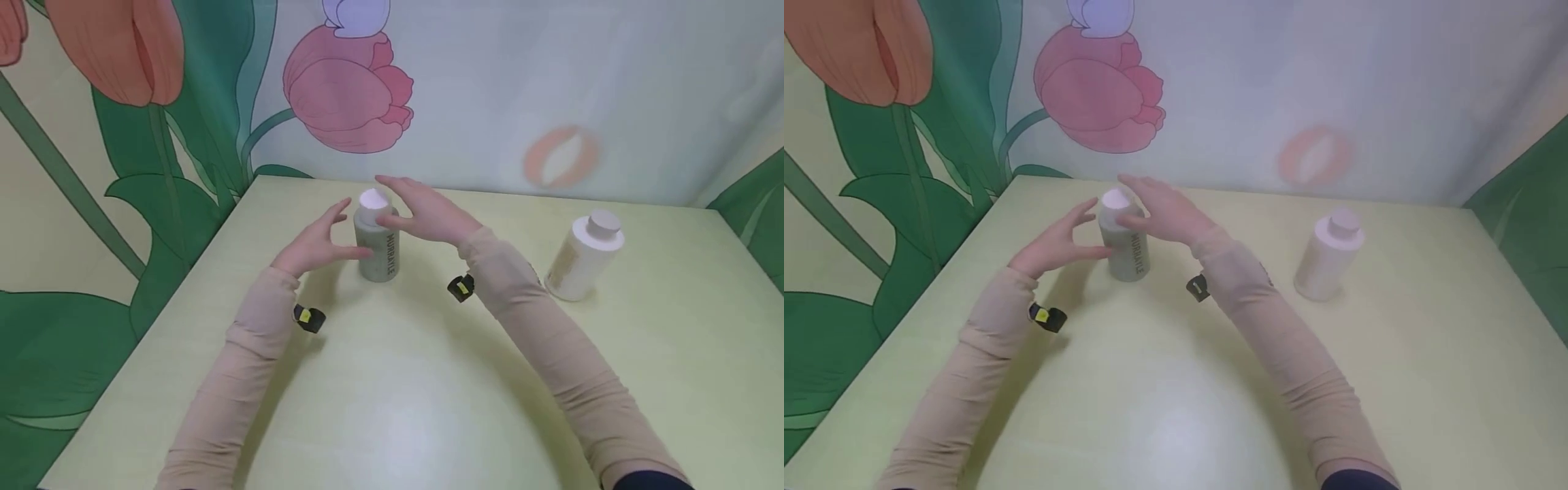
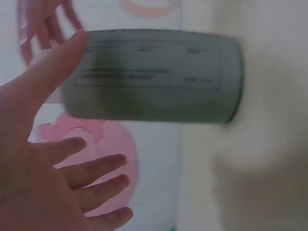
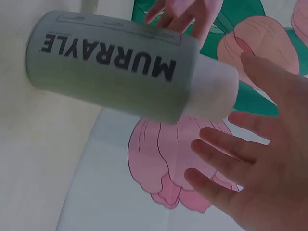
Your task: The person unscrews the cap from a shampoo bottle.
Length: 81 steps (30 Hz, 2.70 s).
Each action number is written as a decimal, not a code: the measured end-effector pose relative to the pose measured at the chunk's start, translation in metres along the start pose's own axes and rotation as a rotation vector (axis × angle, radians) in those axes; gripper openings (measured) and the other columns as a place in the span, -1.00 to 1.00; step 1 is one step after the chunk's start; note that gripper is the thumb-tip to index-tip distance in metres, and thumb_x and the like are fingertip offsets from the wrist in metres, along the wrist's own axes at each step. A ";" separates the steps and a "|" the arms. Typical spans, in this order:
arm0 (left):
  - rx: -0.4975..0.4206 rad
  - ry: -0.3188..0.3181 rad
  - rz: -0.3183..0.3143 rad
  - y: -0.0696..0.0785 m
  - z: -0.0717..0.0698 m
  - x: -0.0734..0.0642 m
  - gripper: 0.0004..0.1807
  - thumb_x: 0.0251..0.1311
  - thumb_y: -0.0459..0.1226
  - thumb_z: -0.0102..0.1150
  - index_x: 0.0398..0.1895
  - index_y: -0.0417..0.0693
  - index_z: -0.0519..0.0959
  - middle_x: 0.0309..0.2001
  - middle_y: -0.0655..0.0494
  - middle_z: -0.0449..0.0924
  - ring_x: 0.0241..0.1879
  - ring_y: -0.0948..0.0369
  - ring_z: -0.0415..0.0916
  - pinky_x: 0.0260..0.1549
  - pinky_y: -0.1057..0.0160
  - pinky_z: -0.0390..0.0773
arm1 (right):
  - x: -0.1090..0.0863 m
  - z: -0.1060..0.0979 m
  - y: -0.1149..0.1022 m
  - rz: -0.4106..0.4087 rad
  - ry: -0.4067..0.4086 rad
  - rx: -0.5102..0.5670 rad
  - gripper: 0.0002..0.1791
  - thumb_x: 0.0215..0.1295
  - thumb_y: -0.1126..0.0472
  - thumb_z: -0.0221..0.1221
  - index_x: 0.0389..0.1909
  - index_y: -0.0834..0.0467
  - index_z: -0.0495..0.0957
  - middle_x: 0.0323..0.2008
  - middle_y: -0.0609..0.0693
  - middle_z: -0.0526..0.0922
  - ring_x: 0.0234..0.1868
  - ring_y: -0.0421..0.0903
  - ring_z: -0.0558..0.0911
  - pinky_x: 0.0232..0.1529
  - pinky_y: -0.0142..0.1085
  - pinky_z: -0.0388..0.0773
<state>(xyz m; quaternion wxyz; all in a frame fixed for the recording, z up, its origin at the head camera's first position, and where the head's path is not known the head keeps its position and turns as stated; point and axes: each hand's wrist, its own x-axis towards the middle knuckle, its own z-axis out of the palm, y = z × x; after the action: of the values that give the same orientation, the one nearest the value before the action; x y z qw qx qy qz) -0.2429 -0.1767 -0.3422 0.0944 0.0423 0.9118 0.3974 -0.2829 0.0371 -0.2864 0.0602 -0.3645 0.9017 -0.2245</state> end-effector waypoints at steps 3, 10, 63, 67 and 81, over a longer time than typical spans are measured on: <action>-0.157 0.002 0.015 0.001 0.014 0.015 0.09 -0.31 0.16 0.35 0.34 0.41 -0.07 0.35 0.09 0.07 0.36 0.08 0.00 0.24 -0.16 0.05 | 0.006 0.001 -0.003 0.024 0.024 -0.024 -0.27 0.17 -0.16 0.05 0.32 -0.02 0.07 0.25 -0.01 0.28 0.22 -0.10 0.32 0.20 -0.14 0.30; -0.269 0.026 0.076 0.003 0.021 0.029 -0.15 -0.25 0.05 0.38 0.21 0.29 0.21 0.20 0.21 0.31 0.22 0.17 0.23 0.20 0.02 0.23 | 0.021 0.009 -0.014 0.051 0.128 -0.109 -0.44 0.13 -0.14 0.09 0.12 0.02 0.33 -0.04 -0.03 0.47 -0.16 -0.11 0.50 -0.12 -0.20 0.50; -0.233 0.024 0.402 0.094 0.112 -0.018 -0.27 -0.26 -0.24 0.43 0.11 0.12 0.38 0.01 0.14 0.51 -0.02 0.13 0.49 -0.04 0.15 0.47 | -0.136 -0.024 0.045 -0.050 0.355 -0.229 -0.66 0.07 -0.14 0.17 -0.19 -0.05 0.52 -0.40 -0.23 0.52 -0.55 -0.29 0.45 -0.54 -0.45 0.36; -0.237 0.023 0.406 0.094 0.112 -0.017 -0.29 -0.25 -0.23 0.43 0.10 0.13 0.38 0.00 0.14 0.51 -0.01 0.14 0.49 -0.03 0.15 0.47 | -0.136 -0.025 0.045 -0.110 0.336 -0.208 -0.62 0.07 -0.04 0.20 -0.09 0.02 0.52 -0.28 -0.17 0.57 -0.43 -0.25 0.53 -0.40 -0.39 0.43; -0.172 0.061 0.449 0.077 0.123 -0.002 -0.28 -0.29 -0.07 0.44 0.08 0.31 0.37 -0.05 0.31 0.51 -0.07 0.29 0.49 -0.07 0.23 0.48 | -0.140 -0.028 0.042 -0.034 0.294 -0.198 -0.46 0.06 -0.11 0.19 0.08 -0.01 0.42 -0.16 -0.17 0.59 -0.20 -0.22 0.54 -0.09 -0.21 0.29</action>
<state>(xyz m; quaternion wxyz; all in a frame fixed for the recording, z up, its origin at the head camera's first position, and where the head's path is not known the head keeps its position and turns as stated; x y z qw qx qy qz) -0.2155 -0.0359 -0.3676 -0.0204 0.2236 0.8449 0.4856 -0.2158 0.1696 -0.2877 -0.1126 -0.3471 0.9122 -0.1864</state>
